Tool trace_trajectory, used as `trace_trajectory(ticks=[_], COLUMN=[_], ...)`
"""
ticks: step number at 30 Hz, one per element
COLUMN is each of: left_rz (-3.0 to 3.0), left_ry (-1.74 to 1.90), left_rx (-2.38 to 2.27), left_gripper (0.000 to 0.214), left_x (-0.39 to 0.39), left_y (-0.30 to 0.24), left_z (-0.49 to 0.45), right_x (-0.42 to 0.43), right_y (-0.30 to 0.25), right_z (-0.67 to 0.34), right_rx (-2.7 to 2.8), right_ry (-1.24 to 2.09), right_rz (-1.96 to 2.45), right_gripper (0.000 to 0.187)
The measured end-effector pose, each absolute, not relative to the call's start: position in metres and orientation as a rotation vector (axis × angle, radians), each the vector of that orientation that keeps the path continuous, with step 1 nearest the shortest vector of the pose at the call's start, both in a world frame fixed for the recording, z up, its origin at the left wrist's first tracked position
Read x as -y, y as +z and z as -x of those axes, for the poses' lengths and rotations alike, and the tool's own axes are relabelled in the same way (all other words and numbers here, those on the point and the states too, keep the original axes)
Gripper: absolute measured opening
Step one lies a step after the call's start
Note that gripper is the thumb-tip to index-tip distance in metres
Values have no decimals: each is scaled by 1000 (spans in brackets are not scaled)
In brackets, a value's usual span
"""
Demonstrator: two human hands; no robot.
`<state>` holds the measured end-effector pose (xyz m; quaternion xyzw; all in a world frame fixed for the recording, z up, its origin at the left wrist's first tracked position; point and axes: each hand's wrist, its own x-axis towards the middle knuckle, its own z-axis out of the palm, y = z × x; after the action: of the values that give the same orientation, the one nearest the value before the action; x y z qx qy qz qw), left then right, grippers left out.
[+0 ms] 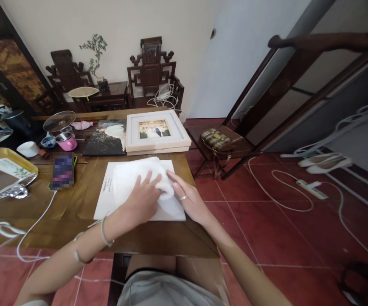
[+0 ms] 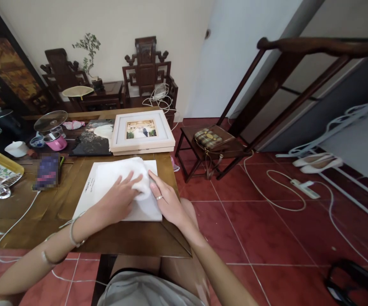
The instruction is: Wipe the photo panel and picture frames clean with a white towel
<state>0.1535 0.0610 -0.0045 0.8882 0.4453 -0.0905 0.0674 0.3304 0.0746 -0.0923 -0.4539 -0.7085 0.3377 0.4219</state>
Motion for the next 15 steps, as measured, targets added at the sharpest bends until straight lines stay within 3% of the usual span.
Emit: trace_trajectory(ticks=[5,15], left_rz=[-2777,-2794], left_ry=[-239,-359], left_rx=[-1266,-1055], left_gripper=[36,25], left_x=[-75,30], left_y=[-22,-10], left_z=[-167,-152], right_x=[-75,-77], right_y=[-94,-99], right_z=[-329,-328], right_rx=[1707,1914], right_ry=[809,756], right_rz=[1102,1088], right_gripper=[49,48])
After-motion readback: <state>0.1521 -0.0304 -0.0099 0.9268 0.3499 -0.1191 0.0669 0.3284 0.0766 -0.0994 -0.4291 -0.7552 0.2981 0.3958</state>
